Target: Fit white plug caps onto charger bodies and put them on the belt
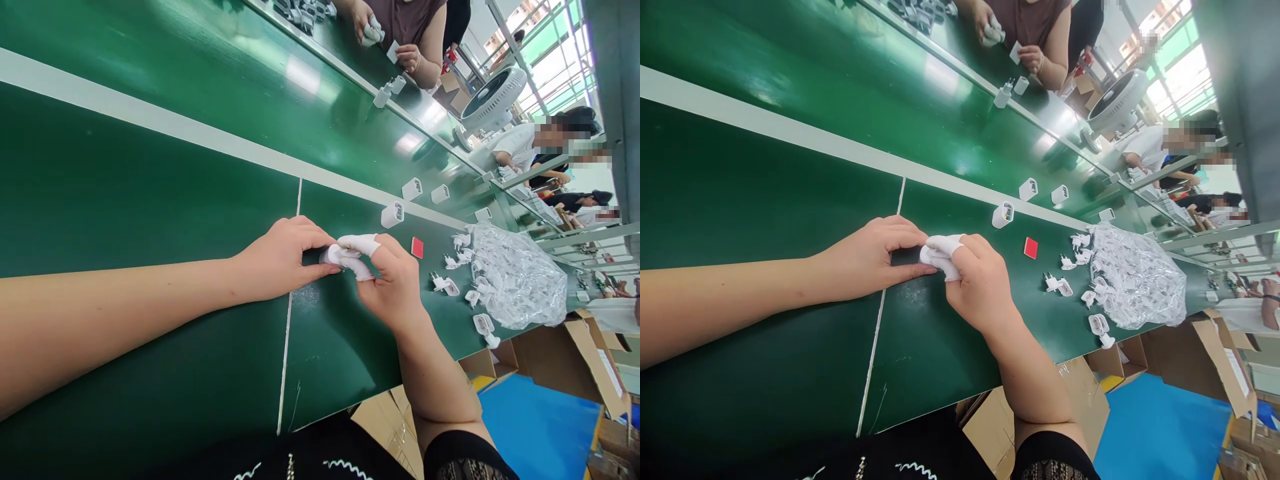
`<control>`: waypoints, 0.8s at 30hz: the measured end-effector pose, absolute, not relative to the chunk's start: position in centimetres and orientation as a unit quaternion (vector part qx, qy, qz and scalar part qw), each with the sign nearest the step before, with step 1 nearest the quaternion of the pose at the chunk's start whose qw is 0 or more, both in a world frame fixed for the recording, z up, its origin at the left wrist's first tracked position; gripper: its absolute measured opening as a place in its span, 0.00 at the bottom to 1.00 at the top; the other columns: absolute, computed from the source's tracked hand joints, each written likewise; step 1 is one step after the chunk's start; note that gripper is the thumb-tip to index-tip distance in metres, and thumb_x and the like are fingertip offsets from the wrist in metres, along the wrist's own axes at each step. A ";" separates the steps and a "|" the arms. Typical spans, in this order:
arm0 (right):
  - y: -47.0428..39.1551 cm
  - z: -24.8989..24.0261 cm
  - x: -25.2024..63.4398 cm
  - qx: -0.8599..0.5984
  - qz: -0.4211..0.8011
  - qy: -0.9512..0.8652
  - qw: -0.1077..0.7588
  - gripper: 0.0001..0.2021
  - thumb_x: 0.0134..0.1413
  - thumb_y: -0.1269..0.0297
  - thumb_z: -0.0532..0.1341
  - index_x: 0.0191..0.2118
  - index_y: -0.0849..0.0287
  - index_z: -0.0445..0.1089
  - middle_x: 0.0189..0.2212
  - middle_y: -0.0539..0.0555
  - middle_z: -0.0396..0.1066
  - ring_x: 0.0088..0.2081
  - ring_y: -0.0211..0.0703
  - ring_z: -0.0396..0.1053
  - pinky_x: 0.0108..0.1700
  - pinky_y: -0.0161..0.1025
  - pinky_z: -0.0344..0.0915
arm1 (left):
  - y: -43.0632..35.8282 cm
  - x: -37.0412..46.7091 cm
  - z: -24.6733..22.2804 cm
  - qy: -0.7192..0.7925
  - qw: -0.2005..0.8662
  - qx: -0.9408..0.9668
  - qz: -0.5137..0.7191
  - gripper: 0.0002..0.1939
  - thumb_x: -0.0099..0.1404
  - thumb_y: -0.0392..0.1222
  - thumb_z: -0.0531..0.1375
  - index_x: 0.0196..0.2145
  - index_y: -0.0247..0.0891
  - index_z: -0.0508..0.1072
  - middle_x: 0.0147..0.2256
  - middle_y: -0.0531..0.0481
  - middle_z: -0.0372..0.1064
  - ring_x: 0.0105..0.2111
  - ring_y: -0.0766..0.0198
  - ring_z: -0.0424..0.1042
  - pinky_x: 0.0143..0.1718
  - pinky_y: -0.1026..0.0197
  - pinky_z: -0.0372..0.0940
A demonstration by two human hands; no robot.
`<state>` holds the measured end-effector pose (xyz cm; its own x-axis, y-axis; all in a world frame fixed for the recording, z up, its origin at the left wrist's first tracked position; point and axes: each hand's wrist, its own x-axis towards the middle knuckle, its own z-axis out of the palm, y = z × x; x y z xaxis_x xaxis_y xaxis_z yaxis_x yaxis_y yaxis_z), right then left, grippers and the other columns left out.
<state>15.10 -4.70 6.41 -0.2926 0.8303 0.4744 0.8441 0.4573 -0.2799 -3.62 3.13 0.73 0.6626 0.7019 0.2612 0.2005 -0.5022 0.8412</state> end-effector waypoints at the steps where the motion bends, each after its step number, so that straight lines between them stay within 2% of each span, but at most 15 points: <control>1: -4.7 6.4 15.0 -0.526 -0.024 -0.804 0.278 0.12 0.66 0.71 0.59 0.48 0.51 0.77 0.36 0.52 0.79 0.37 0.43 0.74 0.39 0.40 0.71 | 3.1 -3.6 0.7 0.274 0.416 0.812 0.303 0.19 0.65 0.58 0.61 0.44 0.45 0.81 0.42 0.50 0.78 0.47 0.50 0.71 0.52 0.46 0.63; 5: -4.8 6.6 14.6 -0.540 -0.071 -0.803 0.240 0.14 0.61 0.76 0.57 0.44 0.57 0.78 0.32 0.53 0.76 0.33 0.42 0.70 0.34 0.38 0.67 | 3.2 -3.6 0.4 0.267 0.416 0.813 0.306 0.16 0.65 0.55 0.62 0.42 0.44 0.81 0.42 0.51 0.78 0.46 0.51 0.70 0.51 0.47 0.63; 10: -4.8 6.3 14.6 -0.559 -0.069 -0.791 0.239 0.16 0.56 0.77 0.57 0.43 0.55 0.78 0.31 0.52 0.76 0.32 0.41 0.69 0.32 0.37 0.64 | 3.2 -3.6 0.4 0.268 0.410 0.817 0.306 0.15 0.64 0.54 0.62 0.43 0.44 0.81 0.42 0.52 0.78 0.46 0.52 0.71 0.50 0.49 0.63; 14: -4.5 6.2 14.3 -0.593 -0.047 -0.765 0.245 0.17 0.50 0.77 0.58 0.42 0.55 0.79 0.29 0.50 0.75 0.31 0.40 0.69 0.30 0.35 0.62 | 3.1 -3.3 0.5 0.265 0.390 0.821 0.323 0.18 0.66 0.58 0.62 0.42 0.42 0.82 0.38 0.51 0.79 0.41 0.53 0.72 0.45 0.52 0.64; 17: -4.3 6.4 14.1 -0.621 -0.014 -0.746 0.240 0.19 0.47 0.76 0.58 0.42 0.54 0.80 0.29 0.49 0.75 0.31 0.40 0.70 0.31 0.35 0.61 | 3.0 -3.2 0.4 0.263 0.350 0.834 0.336 0.22 0.69 0.61 0.58 0.41 0.41 0.82 0.36 0.49 0.79 0.39 0.52 0.72 0.44 0.51 0.64; 21: -4.6 5.9 13.7 -0.650 -0.009 -0.727 0.221 0.20 0.47 0.77 0.58 0.43 0.54 0.79 0.31 0.49 0.76 0.35 0.42 0.72 0.33 0.36 0.62 | 2.4 -3.0 0.4 0.277 0.302 0.849 0.334 0.25 0.70 0.62 0.55 0.39 0.39 0.81 0.35 0.45 0.78 0.40 0.50 0.71 0.45 0.51 0.65; 24: -4.7 5.0 13.4 -0.671 0.020 -0.705 0.229 0.19 0.48 0.78 0.60 0.43 0.53 0.78 0.34 0.50 0.78 0.39 0.44 0.74 0.37 0.37 0.66 | 1.8 -2.9 0.9 0.319 0.314 0.844 0.296 0.26 0.67 0.61 0.57 0.47 0.39 0.80 0.36 0.44 0.76 0.39 0.49 0.71 0.40 0.52 0.65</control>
<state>13.40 -4.72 5.02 0.0043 0.9553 0.2958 0.9371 0.0994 -0.3347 -2.91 1.77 0.90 0.6218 0.7237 0.2995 0.3522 -0.6000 0.7183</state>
